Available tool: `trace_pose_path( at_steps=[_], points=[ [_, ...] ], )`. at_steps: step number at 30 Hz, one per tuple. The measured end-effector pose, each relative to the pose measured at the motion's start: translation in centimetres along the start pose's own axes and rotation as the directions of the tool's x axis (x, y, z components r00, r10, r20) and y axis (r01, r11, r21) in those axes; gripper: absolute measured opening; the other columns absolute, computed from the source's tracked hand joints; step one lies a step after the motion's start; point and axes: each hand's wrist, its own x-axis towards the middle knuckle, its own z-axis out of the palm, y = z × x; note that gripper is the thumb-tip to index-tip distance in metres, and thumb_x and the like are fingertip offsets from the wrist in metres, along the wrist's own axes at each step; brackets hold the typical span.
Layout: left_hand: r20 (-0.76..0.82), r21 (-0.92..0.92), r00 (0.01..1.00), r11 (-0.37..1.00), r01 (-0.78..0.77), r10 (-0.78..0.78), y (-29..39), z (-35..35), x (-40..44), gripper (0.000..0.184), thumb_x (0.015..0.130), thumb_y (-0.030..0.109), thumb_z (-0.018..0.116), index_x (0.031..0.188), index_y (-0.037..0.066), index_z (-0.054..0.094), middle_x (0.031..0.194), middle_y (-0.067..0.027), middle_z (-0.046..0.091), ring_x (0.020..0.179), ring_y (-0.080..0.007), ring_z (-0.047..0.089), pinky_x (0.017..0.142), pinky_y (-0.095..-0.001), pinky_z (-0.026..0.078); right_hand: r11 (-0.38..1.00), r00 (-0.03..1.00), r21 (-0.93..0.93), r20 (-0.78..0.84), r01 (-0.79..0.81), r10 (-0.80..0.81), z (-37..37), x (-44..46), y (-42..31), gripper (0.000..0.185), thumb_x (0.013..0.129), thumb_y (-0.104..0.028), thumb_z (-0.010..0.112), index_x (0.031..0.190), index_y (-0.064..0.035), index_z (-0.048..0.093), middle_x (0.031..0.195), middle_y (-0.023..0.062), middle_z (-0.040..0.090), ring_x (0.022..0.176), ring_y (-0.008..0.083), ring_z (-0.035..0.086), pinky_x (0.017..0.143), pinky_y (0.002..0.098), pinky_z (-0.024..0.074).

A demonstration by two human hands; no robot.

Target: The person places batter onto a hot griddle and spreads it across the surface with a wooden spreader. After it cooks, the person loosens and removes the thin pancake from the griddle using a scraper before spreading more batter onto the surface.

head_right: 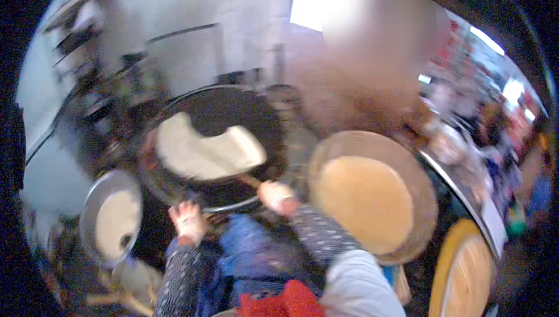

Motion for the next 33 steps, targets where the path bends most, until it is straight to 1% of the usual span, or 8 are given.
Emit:
trace_pose_path(
  at_steps=[3,9,17,19,21,23,27,33],
  points=[
    [-0.06,-0.152,0.991,0.98,-0.125,0.118,3.1,5.1,-0.4,0.057,0.087,0.037,0.056,0.133,0.004,0.05,0.142,-0.0134,0.045,0.139,-0.0301,0.032,0.115,-0.0611,0.003,0.95,0.974,0.255,-0.087,-0.181,0.209,-0.3,-1.1,3.6,0.031,0.092,-0.024,0.046,0.094,0.0013,0.064,0.09,0.023,0.068,0.086,0.0387,0.067,0.077,0.0492,0.0523],
    [-0.115,-0.057,0.982,0.986,-0.154,0.146,0.0,8.4,-0.6,0.069,0.08,0.03,0.056,0.136,-0.008,0.04,0.144,-0.0244,0.04,0.14,-0.0383,0.028,0.115,-0.0616,-0.001,0.999,0.985,0.039,-0.17,0.002,0.005,0.1,1.3,0.2,0.03,0.093,-0.023,0.045,0.095,0.002,0.061,0.084,0.0211,0.069,0.083,0.0348,0.068,0.072,0.0451,0.0532],
    [0.025,-0.021,0.999,0.999,-0.045,0.045,-1.0,6.3,-0.2,0.065,0.086,0.032,0.053,0.139,-0.004,0.039,0.146,-0.0191,0.039,0.14,-0.034,0.028,0.116,-0.0578,0.0,0.987,0.991,0.146,-0.112,-0.063,0.08,-0.7,1.4,0.0,0.035,0.097,-0.026,0.039,0.102,0.0021,0.06,0.088,0.0206,0.069,0.086,0.0358,0.068,0.073,0.0444,0.053],
    [-0.02,0.012,0.999,0.999,-0.036,0.037,-1.8,7.8,0.3,0.063,0.088,0.035,0.051,0.137,-0.003,0.042,0.146,-0.0182,0.04,0.14,-0.033,0.029,0.116,-0.0575,0.001,0.987,0.948,-0.121,-0.312,-0.108,0.066,4.0,3.8,3.5,0.028,0.094,-0.021,0.043,0.103,-0.0022,0.063,0.084,0.0148,0.071,0.078,0.028,0.07,0.064,0.0415,0.0555],
    [0.008,0.059,1.0,0.998,-0.02,0.02,-2.6,7.9,0.7,0.062,0.088,0.036,0.051,0.136,-0.002,0.044,0.145,-0.0176,0.041,0.14,-0.0325,0.03,0.116,-0.0573,0.002,0.973,0.945,0.093,-0.234,-0.21,0.226,1.6,4.7,3.6,0.024,0.092,-0.017,0.046,0.1,-0.0016,0.063,0.082,0.0127,0.071,0.077,0.0277,0.07,0.061,0.0408,0.0551],
    [-0.04,0.046,0.999,0.999,-0.024,0.026,-3.3,8.2,0.8,0.062,0.088,0.037,0.054,0.136,-0.001,0.045,0.144,-0.0169,0.043,0.139,-0.0313,0.033,0.116,-0.0558,0.004,0.984,0.897,-0.176,-0.44,-0.036,-0.046,2.5,4.7,2.9,0.023,0.089,-0.015,0.047,0.094,-0.0011,0.065,0.08,0.0139,0.07,0.074,0.0291,0.07,0.062,0.0424,0.0552],
    [-0.133,-0.019,0.991,0.999,-0.03,0.027,-4.4,8.8,1.6,0.066,0.078,0.035,0.069,0.13,-0.002,0.05,0.137,-0.0174,0.05,0.133,-0.0312,0.039,0.115,-0.0557,0.01,0.998,0.98,-0.061,-0.197,-0.014,0.001,-0.2,2.4,2.7,0.02,0.085,-0.018,0.054,0.087,-0.002,0.065,0.078,0.0157,0.07,0.071,0.03,0.07,0.063,0.043,0.0564],
    [-0.081,0.052,0.995,0.996,0.066,-0.061,-5.2,8.3,2.0,0.056,0.088,0.033,0.053,0.133,0.001,0.049,0.142,-0.016,0.046,0.137,-0.031,0.035,0.115,-0.058,0.007,0.997,0.972,0.073,-0.229,-0.039,0.055,-0.6,2.2,1.5,0.034,0.097,-0.032,0.045,0.1,-0.0003,0.056,0.084,0.0277,0.065,0.083,0.0429,0.065,0.074,0.0528,0.0499]
  ],
)
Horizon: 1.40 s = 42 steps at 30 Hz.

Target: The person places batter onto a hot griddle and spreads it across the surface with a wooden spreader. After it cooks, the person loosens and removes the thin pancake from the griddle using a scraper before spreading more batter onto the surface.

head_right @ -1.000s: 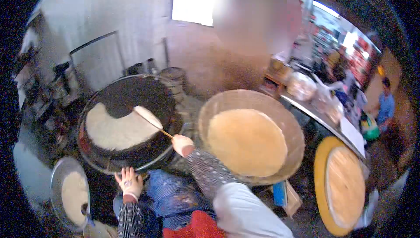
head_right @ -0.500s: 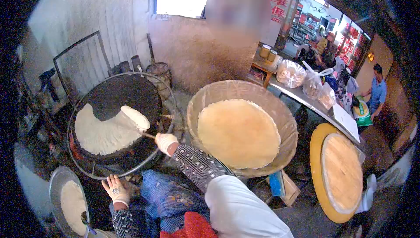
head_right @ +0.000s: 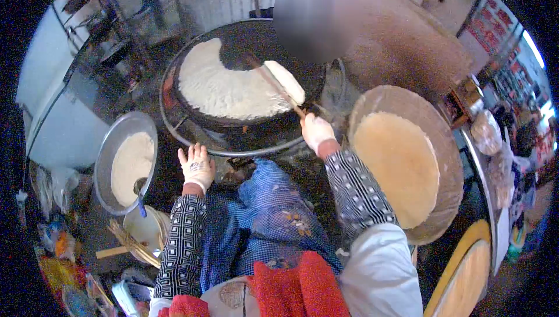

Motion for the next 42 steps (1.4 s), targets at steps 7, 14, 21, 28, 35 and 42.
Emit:
trace_pose_path(
  at_steps=[7,14,21,28,35,42],
  points=[
    [0.055,0.036,0.995,0.996,0.084,-0.086,-2.1,0.1,1.0,0.054,0.088,0.03,0.052,0.136,0.005,0.047,0.146,-0.0111,0.042,0.138,-0.0282,0.034,0.114,-0.0597,0.008,0.99,0.996,-0.111,0.016,-0.09,0.092,2.2,1.7,4.1,0.032,0.097,-0.031,0.045,0.096,-0.0015,0.057,0.084,0.0236,0.068,0.08,0.0408,0.067,0.07,0.0483,0.0533],
    [-0.095,-0.144,0.985,0.977,-0.155,0.142,7.5,-1.4,-1.2,0.052,0.084,0.033,0.057,0.126,0.004,0.053,0.133,-0.0142,0.053,0.131,-0.0298,0.042,0.112,-0.0623,0.014,0.99,0.995,-0.137,0.091,-0.034,0.046,1.2,0.1,1.7,0.03,0.097,-0.03,0.046,0.096,-0.0012,0.056,0.085,0.0254,0.067,0.081,0.0417,0.066,0.073,0.0509,0.051],
    [-0.098,-0.042,0.983,0.987,-0.158,0.153,6.4,1.3,-1.7,0.057,0.086,0.029,0.051,0.135,-0.002,0.046,0.141,-0.0189,0.047,0.135,-0.034,0.038,0.114,-0.0623,0.009,0.988,0.99,-0.109,0.109,0.105,-0.093,1.1,-0.6,0.7,0.032,0.098,-0.032,0.042,0.1,-0.0025,0.054,0.087,0.0261,0.066,0.082,0.0435,0.064,0.075,0.0536,0.0489],
    [-0.131,0.019,0.983,0.992,-0.128,0.129,4.8,2.0,-1.2,0.057,0.084,0.029,0.056,0.133,0.001,0.047,0.138,-0.0166,0.049,0.133,-0.0334,0.042,0.112,-0.0632,0.012,0.994,0.997,-0.074,-0.005,-0.081,0.081,1.4,2.0,4.0,0.03,0.095,-0.031,0.048,0.094,-0.0028,0.058,0.082,0.0267,0.065,0.081,0.0444,0.064,0.072,0.0533,0.0501],
    [-0.036,0.015,0.998,0.999,-0.042,0.043,2.8,1.4,-0.7,0.056,0.086,0.032,0.053,0.133,0.003,0.049,0.143,-0.0153,0.046,0.136,-0.0318,0.038,0.114,-0.0613,0.008,0.976,0.989,-0.178,0.045,-0.128,0.138,1.7,2.7,3.0,0.034,0.098,-0.032,0.043,0.099,-0.0026,0.06,0.093,0.0254,0.067,0.089,0.0415,0.065,0.078,0.0504,0.051],
    [0.009,0.006,1.0,1.0,0.02,-0.02,1.8,1.2,-0.9,0.051,0.09,0.024,0.046,0.137,0.006,0.045,0.149,-0.0111,0.039,0.141,-0.0283,0.031,0.114,-0.063,0.005,0.975,0.976,-0.128,0.145,0.18,-0.161,3.8,-1.6,2.7,0.034,0.096,-0.036,0.044,0.095,-0.0043,0.058,0.083,0.0263,0.066,0.079,0.044,0.065,0.072,0.0538,0.051]
  ],
)
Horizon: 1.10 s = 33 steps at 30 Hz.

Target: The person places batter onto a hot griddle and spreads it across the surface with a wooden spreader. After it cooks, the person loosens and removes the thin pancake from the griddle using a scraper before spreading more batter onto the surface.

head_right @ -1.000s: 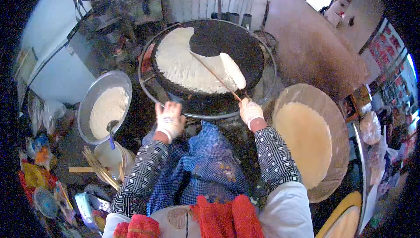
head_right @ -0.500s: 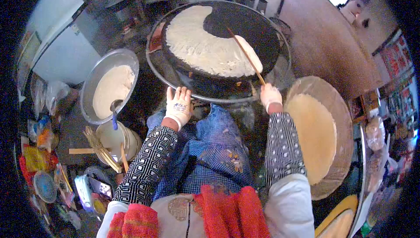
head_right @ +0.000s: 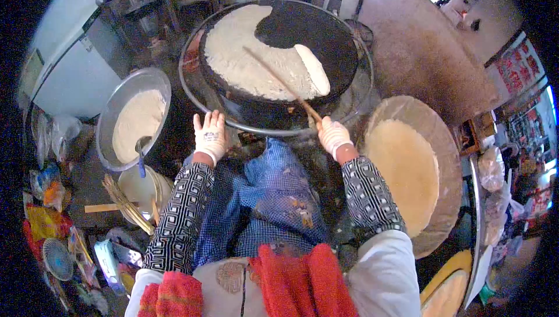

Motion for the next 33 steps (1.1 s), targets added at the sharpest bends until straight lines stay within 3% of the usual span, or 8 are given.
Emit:
trace_pose_path(
  at_steps=[2,8,12,18,22,28,29,33],
  points=[
    [-0.084,0.076,0.996,0.997,-0.002,0.008,-1.3,2.7,0.6,0.057,0.087,0.028,0.053,0.137,0.005,0.044,0.148,-0.0127,0.041,0.138,-0.0305,0.035,0.113,-0.0633,0.01,0.974,0.973,0.065,-0.065,-0.216,0.22,0.7,1.1,2.3,0.035,0.097,-0.036,0.044,0.096,-0.0033,0.058,0.086,0.0267,0.066,0.081,0.0441,0.065,0.072,0.0529,0.0515],
    [-0.125,-0.044,0.992,0.999,-0.024,0.019,0.7,-3.3,0.3,0.05,0.082,0.033,0.059,0.123,0.005,0.053,0.133,-0.0121,0.05,0.128,-0.0301,0.043,0.108,-0.0656,0.016,0.997,0.994,-0.045,-0.084,-0.069,0.066,-2.9,2.3,-1.0,0.032,0.097,-0.032,0.045,0.1,-0.0018,0.055,0.085,0.0248,0.067,0.082,0.0407,0.066,0.073,0.05,0.0516],
    [-0.083,-0.116,0.986,0.981,-0.156,0.146,4.6,-2.2,-1.7,0.061,0.084,0.037,0.057,0.132,0.001,0.048,0.139,-0.0162,0.047,0.133,-0.0312,0.039,0.11,-0.0666,0.011,0.954,0.951,0.006,-0.069,-0.301,0.301,-1.2,4.7,1.0,0.032,0.097,-0.033,0.044,0.101,-0.003,0.055,0.089,0.0251,0.068,0.087,0.0408,0.066,0.078,0.0499,0.0514],
    [-0.112,-0.058,0.982,0.985,-0.162,0.155,3.0,-0.1,-1.6,0.064,0.082,0.033,0.058,0.136,0.0,0.045,0.144,-0.0181,0.043,0.136,-0.0335,0.037,0.111,-0.0674,0.009,0.993,0.997,-0.109,-0.073,-0.035,0.027,-1.0,2.7,-0.9,0.024,0.095,-0.03,0.049,0.093,-0.0064,0.053,0.076,0.021,0.066,0.074,0.0385,0.067,0.067,0.0484,0.053],
    [-0.154,-0.014,0.978,0.989,-0.144,0.14,1.9,0.8,-1.0,0.061,0.082,0.031,0.058,0.134,0.0,0.047,0.142,-0.017,0.047,0.134,-0.033,0.04,0.111,-0.0668,0.01,0.974,0.963,-0.079,-0.182,-0.214,0.197,0.0,4.6,3.2,0.033,0.098,-0.034,0.046,0.097,-0.0028,0.056,0.083,0.0215,0.068,0.079,0.0363,0.067,0.069,0.0471,0.0532],
    [-0.161,-0.029,0.984,0.996,-0.08,0.074,0.8,1.5,-0.1,0.058,0.083,0.029,0.055,0.132,-0.001,0.048,0.14,-0.0171,0.048,0.133,-0.0331,0.041,0.111,-0.0667,0.009,1.0,0.999,-0.026,0.052,0.015,-0.014,-2.2,1.6,-1.0,0.029,0.096,-0.031,0.048,0.096,-0.003,0.056,0.083,0.027,0.065,0.08,0.0437,0.064,0.072,0.0532,0.0509],
    [-0.039,-0.026,0.999,0.999,-0.032,0.031,1.0,-0.9,-0.3,0.048,0.092,0.022,0.041,0.136,0.002,0.048,0.146,-0.0134,0.045,0.138,-0.0287,0.037,0.113,-0.065,0.005,0.999,1.0,-0.029,0.006,0.03,-0.03,0.1,1.5,0.5,0.029,0.096,-0.032,0.047,0.094,-0.004,0.056,0.081,0.0274,0.065,0.077,0.0441,0.064,0.07,0.0541,0.0509],
    [0.039,0.017,0.999,1.0,-0.021,0.02,-0.7,-1.7,0.5,0.047,0.096,0.027,0.038,0.137,0.004,0.047,0.145,-0.0109,0.045,0.139,-0.0277,0.035,0.113,-0.064,0.004,0.965,0.961,0.046,-0.093,-0.257,0.26,-2.6,3.8,2.2,0.033,0.097,-0.031,0.044,0.096,-0.0011,0.058,0.087,0.0256,0.067,0.085,0.0425,0.065,0.075,0.052,0.0509]
  ],
)
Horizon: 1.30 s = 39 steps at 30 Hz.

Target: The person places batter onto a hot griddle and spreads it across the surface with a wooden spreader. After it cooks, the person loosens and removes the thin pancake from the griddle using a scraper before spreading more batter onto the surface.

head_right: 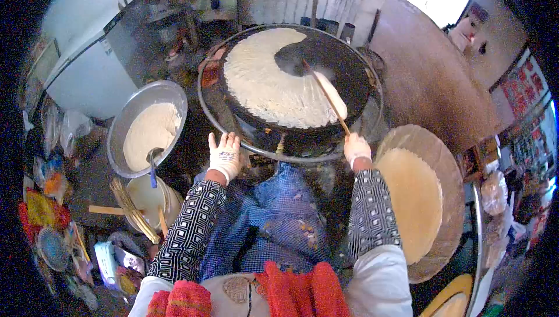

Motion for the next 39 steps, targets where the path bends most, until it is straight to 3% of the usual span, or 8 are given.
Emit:
trace_pose_path(
  at_steps=[8,15,20,24,29,31,32,39],
  points=[
    [-0.009,0.03,0.997,0.997,0.075,-0.075,-1.9,1.1,1.4,0.058,0.084,0.035,0.056,0.134,0.006,0.048,0.147,-0.0115,0.042,0.137,-0.0285,0.036,0.113,-0.0638,0.008,0.999,1.0,-0.029,-0.012,-0.018,0.018,-0.6,-0.2,-0.5,0.03,0.097,-0.029,0.046,0.094,-0.0034,0.061,0.089,0.0237,0.068,0.085,0.0399,0.066,0.075,0.0497,0.0517],
    [0.143,0.014,0.978,0.988,0.154,-0.154,-3.0,-1.1,2.1,0.053,0.094,0.027,0.043,0.143,0.008,0.04,0.154,-0.008,0.033,0.143,-0.0261,0.029,0.113,-0.0637,0.004,0.971,0.964,0.033,0.114,0.239,-0.241,1.4,-3.6,-1.0,0.03,0.097,-0.031,0.045,0.095,-0.0024,0.055,0.081,0.0246,0.066,0.076,0.0424,0.065,0.07,0.0533,0.0508],
    [0.223,0.053,0.97,0.995,0.086,-0.096,-1.3,-4.8,1.9,0.061,0.091,0.029,0.048,0.146,0.007,0.034,0.152,-0.0096,0.034,0.142,-0.0246,0.026,0.114,-0.062,0.005,0.999,0.999,-0.022,0.018,0.031,-0.03,-0.1,-0.5,-0.4,0.033,0.097,-0.032,0.045,0.096,-0.0019,0.058,0.086,0.0252,0.068,0.082,0.0419,0.066,0.074,0.0506,0.0525],
    [-0.085,-0.188,0.983,0.966,-0.177,0.164,6.2,-2.6,-1.4,0.059,0.086,0.035,0.054,0.134,0.001,0.048,0.142,-0.0139,0.045,0.137,-0.0294,0.035,0.113,-0.0649,0.008,0.995,0.991,-0.051,0.108,0.084,-0.078,-0.3,-1.7,-2.1,0.034,0.097,-0.033,0.044,0.102,-0.0019,0.057,0.091,0.0266,0.067,0.089,0.0427,0.065,0.081,0.0514,0.0501],
    [-0.201,-0.061,0.962,0.978,-0.202,0.186,7.3,2.1,-2.4,0.06,0.084,0.027,0.052,0.135,-0.003,0.045,0.14,-0.0204,0.046,0.136,-0.0349,0.036,0.113,-0.0648,0.009,0.996,0.999,0.083,0.052,-0.013,0.009,-3.1,-1.5,-3.4,0.033,0.095,-0.029,0.047,0.087,-0.0022,0.065,0.086,0.0239,0.068,0.082,0.0418,0.067,0.074,0.0498,0.0531],
    [-0.253,-0.213,0.949,0.946,-0.244,0.188,6.2,0.1,-2.0,0.035,0.084,0.01,0.048,0.116,0.003,0.059,0.123,-0.0139,0.057,0.122,-0.0308,0.048,0.11,-0.058,0.022,0.929,0.928,-0.047,0.081,0.368,-0.363,-2.3,-2.6,-3.1,0.031,0.093,-0.026,0.05,0.083,-0.0028,0.066,0.081,0.0235,0.068,0.075,0.0377,0.068,0.067,0.0498,0.055],
    [-0.356,-0.242,0.918,0.931,-0.274,0.178,6.4,-1.2,-2.1,0.032,0.079,0.011,0.055,0.11,0.004,0.06,0.116,-0.0127,0.06,0.117,-0.0302,0.05,0.107,-0.0553,0.026,0.976,0.961,0.044,0.169,0.214,-0.218,-2.5,-3.7,-3.3,0.029,0.094,-0.026,0.049,0.088,-0.0018,0.065,0.083,0.0244,0.068,0.074,0.0377,0.068,0.068,0.0483,0.0554],
    [-0.059,-0.148,0.984,0.973,-0.175,0.168,4.4,3.2,-1.9,0.066,0.084,0.026,0.056,0.139,-0.004,0.038,0.148,-0.0214,0.038,0.142,-0.0347,0.026,0.115,-0.062,0.001,0.982,1.0,0.186,-0.012,0.024,-0.022,1.8,-1.8,-2.5,0.024,0.092,-0.019,0.048,0.094,0.0008,0.061,0.083,0.0231,0.068,0.078,0.0363,0.068,0.07,0.0455,0.0547]
  ],
)
